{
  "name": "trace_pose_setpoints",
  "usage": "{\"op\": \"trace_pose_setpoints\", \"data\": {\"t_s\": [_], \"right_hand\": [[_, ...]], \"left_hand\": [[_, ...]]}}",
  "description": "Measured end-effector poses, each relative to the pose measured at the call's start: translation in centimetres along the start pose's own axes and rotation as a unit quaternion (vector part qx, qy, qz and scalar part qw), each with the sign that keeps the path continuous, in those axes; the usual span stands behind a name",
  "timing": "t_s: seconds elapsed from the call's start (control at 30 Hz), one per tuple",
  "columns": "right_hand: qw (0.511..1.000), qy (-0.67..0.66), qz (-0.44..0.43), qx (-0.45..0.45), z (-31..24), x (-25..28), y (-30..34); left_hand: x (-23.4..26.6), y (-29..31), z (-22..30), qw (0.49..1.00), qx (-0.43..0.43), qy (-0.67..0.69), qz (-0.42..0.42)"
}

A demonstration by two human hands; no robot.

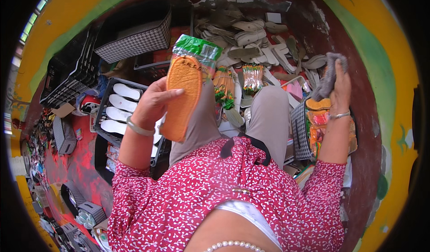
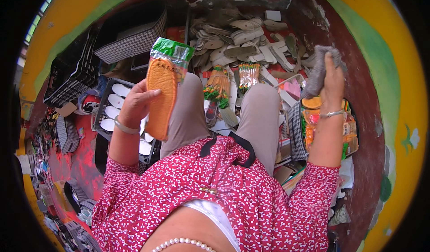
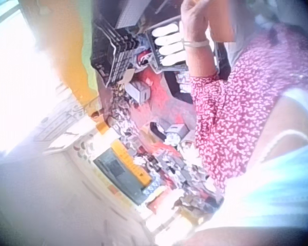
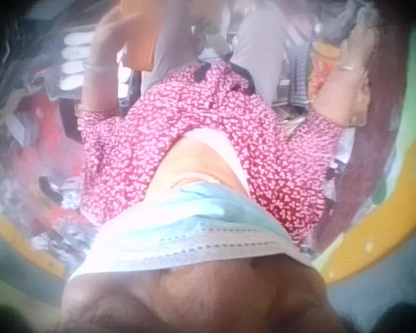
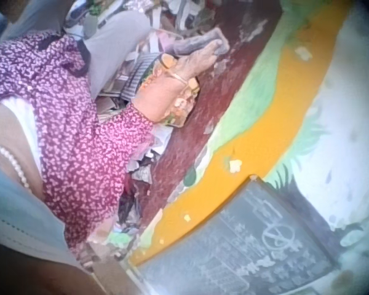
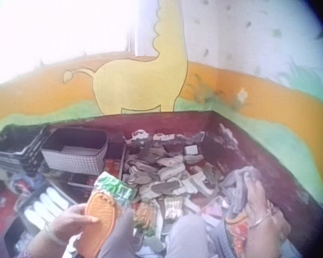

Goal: The person wipes shoe insoles with a cloth and places them into plastic packaging by hand.

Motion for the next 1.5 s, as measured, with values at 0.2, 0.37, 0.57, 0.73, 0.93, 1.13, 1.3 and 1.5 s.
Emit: {"op": "trace_pose_setpoints", "data": {"t_s": [0.2, 0.37, 0.57, 0.73, 0.93, 1.13, 1.3, 1.5], "right_hand": [[0.934, -0.241, -0.140, -0.222, 6.7, -9.3, 5.9], [0.944, -0.264, -0.161, -0.111, 4.6, -15.2, 7.0], [0.961, -0.211, -0.175, 0.045, 2.6, -21.1, 7.6], [0.906, 0.147, -0.232, 0.323, 1.0, -25.4, 9.4], [0.851, 0.237, -0.329, 0.333, 7.0, -27.8, 13.2], [0.814, 0.188, -0.449, 0.316, 5.3, -27.0, 19.7], [0.722, 0.179, -0.525, 0.414, 4.4, -26.6, 24.2], [0.810, 0.153, -0.351, 0.445, 3.0, -25.5, 14.8]], "left_hand": [[-3.2, -2.9, 1.6, 0.982, -0.136, 0.132, 0.003], [-3.7, -4.7, -0.8, 0.900, -0.107, 0.394, -0.153], [-7.5, -5.0, -2.2, 0.873, -0.053, 0.477, -0.086], [-7.5, -5.5, -2.6, 0.905, -0.061, 0.417, -0.053], [-5.4, -7.1, -4.6, 0.878, -0.119, 0.444, -0.132], [-5.6, -6.1, -3.0, 0.889, -0.061, 0.444, -0.095], [-6.7, -6.5, -2.9, 0.869, -0.031, 0.466, -0.165], [-6.5, -6.5, -5.9, 0.916, -0.093, 0.382, -0.084]]}}
Point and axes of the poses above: each hand's wrist, its own y-axis away from the middle knuckle, its own x-axis out of the back of the hand, z = x × y, the point moved 8 cm from there along -y, towards the middle knuckle, and after that the axes turned 11 degrees about -y, right-handed, at the moved point
